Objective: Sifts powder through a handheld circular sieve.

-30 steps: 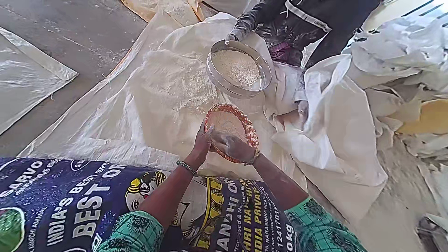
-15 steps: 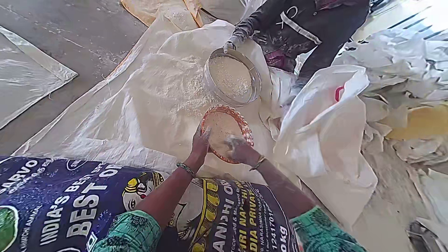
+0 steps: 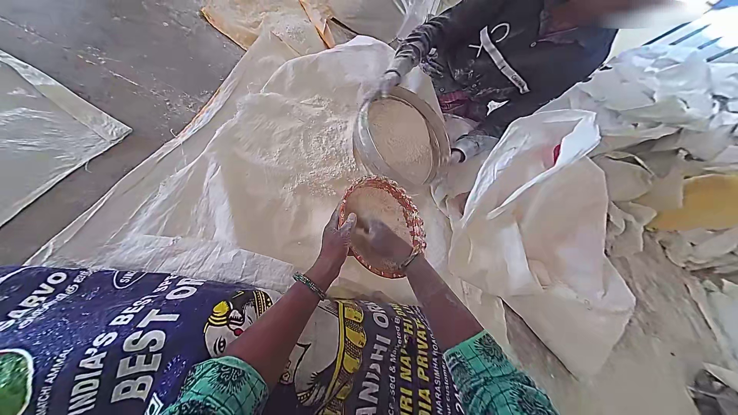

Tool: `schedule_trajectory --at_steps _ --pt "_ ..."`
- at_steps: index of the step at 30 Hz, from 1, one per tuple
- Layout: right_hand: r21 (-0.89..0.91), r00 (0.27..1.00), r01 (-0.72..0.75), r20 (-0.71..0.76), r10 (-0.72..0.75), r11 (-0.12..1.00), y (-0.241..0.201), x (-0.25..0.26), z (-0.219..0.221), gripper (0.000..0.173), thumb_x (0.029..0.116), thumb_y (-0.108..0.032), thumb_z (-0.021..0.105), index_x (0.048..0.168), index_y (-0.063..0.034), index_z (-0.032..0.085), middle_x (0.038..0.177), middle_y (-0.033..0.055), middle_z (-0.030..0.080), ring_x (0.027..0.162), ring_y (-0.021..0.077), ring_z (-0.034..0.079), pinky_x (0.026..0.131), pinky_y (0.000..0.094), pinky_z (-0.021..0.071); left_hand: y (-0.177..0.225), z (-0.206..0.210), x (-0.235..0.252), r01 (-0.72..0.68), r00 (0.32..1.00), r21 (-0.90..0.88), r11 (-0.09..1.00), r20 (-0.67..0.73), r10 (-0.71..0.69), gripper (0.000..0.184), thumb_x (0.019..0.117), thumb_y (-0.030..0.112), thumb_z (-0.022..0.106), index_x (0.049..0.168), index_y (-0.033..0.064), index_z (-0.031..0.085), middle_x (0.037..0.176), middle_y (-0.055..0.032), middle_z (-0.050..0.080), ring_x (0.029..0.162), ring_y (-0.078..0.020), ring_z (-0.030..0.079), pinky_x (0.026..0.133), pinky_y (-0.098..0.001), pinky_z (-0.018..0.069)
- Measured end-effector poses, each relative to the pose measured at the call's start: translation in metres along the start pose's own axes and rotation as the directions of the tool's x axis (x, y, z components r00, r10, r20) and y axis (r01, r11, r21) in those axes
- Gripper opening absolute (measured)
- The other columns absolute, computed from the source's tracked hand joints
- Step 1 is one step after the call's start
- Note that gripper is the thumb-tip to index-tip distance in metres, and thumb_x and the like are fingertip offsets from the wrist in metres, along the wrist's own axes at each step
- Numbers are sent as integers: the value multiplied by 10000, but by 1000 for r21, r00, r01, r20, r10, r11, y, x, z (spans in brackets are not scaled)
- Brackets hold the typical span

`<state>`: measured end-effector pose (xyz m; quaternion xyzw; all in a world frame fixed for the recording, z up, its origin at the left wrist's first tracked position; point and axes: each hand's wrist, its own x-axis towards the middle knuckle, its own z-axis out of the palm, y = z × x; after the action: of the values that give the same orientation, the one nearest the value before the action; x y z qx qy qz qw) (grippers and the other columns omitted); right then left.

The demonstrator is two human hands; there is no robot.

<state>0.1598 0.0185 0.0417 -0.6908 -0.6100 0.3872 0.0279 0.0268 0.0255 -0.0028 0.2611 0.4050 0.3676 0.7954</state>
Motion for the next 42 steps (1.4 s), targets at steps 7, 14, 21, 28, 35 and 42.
schedule_trajectory --at_steps 7,14,21,28,35,42 --pt "-397 997 -12 -72 -18 918 20 -40 -17 308 1023 -56 493 1225 87 676 1254 294 665 1238 426 615 1106 539 424 0 1 2 13 999 -8 1000 -36 -13 525 1084 190 463 1572 67 314 1477 -215 470 1194 -245 584 914 -417 524" --pt "-661 828 395 -45 -559 638 29 13 -24 256 976 13 518 1117 49 727 1195 240 713 1193 410 662 1047 543 502 -1 2 -1 3 1000 31 1000 10 -3 509 1073 171 478 1544 31 347 1412 -217 525 1148 -223 605 906 -389 525" --pt "-678 996 -90 -43 84 729 40 40 -57 371 1066 -144 479 1370 37 590 1408 261 571 1330 434 531 1109 565 411 5 -1 6 32 998 -46 998 -56 -34 520 1080 162 470 1566 54 322 1462 -222 477 1166 -251 592 885 -411 536" --pt "-202 985 -167 8 172 965 5 -16 -36 477 1104 -240 409 1497 25 468 1524 247 484 1446 330 446 1214 438 311 1 -1 7 46 997 -26 999 -62 -48 530 1086 206 468 1577 82 313 1481 -223 462 1189 -280 586 884 -445 539" --pt "-237 983 -83 139 118 968 9 -34 -30 707 913 -142 742 1537 -21 433 1551 255 442 1459 376 410 1209 513 316 4 -3 4 17 997 82 997 -76 -11 551 1082 228 478 1584 82 304 1489 -233 460 1208 -314 576 894 -492 529" --pt "-195 983 -43 -182 7 980 11 -10 -12 323 1037 -48 472 1278 65 654 1310 273 634 1285 371 583 1143 456 409 -3 1 2 72 991 25 997 -112 -68 544 1082 217 475 1589 134 296 1391 -250 530 1073 -328 635 800 -488 557"
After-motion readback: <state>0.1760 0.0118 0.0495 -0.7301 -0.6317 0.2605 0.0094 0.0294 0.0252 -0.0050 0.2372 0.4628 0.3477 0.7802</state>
